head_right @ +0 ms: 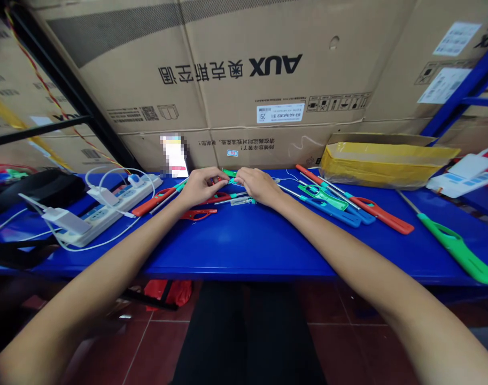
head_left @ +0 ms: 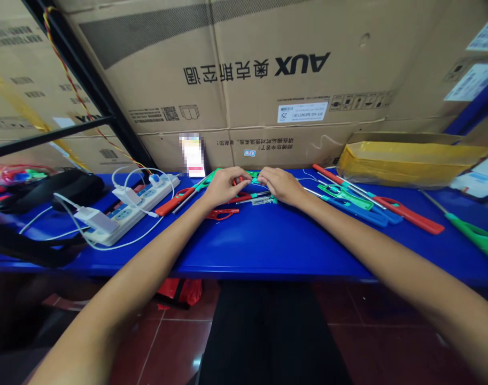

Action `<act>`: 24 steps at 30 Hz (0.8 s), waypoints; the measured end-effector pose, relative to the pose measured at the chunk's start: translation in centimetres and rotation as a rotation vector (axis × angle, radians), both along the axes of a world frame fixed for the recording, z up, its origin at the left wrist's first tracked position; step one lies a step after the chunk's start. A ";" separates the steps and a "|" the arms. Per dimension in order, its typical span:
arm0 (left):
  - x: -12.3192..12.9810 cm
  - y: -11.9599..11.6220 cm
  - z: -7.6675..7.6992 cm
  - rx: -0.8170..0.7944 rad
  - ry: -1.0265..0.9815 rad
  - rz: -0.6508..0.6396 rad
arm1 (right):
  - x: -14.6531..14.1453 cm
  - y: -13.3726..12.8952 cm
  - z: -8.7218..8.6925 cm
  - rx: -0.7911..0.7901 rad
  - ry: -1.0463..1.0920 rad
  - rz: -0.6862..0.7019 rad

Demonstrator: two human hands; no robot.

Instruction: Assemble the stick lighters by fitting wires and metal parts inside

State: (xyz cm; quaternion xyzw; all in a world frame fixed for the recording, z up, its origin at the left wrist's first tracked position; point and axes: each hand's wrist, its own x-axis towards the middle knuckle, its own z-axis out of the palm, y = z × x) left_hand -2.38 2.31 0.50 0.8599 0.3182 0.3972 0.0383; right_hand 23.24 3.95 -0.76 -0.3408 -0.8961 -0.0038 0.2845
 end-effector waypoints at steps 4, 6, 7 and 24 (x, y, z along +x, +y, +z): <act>0.0 0.1 0.0 0.013 0.008 0.005 | 0.0 0.0 0.1 -0.005 -0.009 0.014; 0.0 0.1 0.0 0.011 0.012 0.008 | -0.1 -0.1 0.0 -0.007 -0.006 0.006; -0.1 0.2 0.0 0.009 0.014 0.008 | -0.1 -0.2 0.0 -0.004 -0.006 0.004; 0.2 0.1 0.0 -0.063 -0.028 0.018 | -0.5 -1.0 0.4 0.201 -0.122 0.012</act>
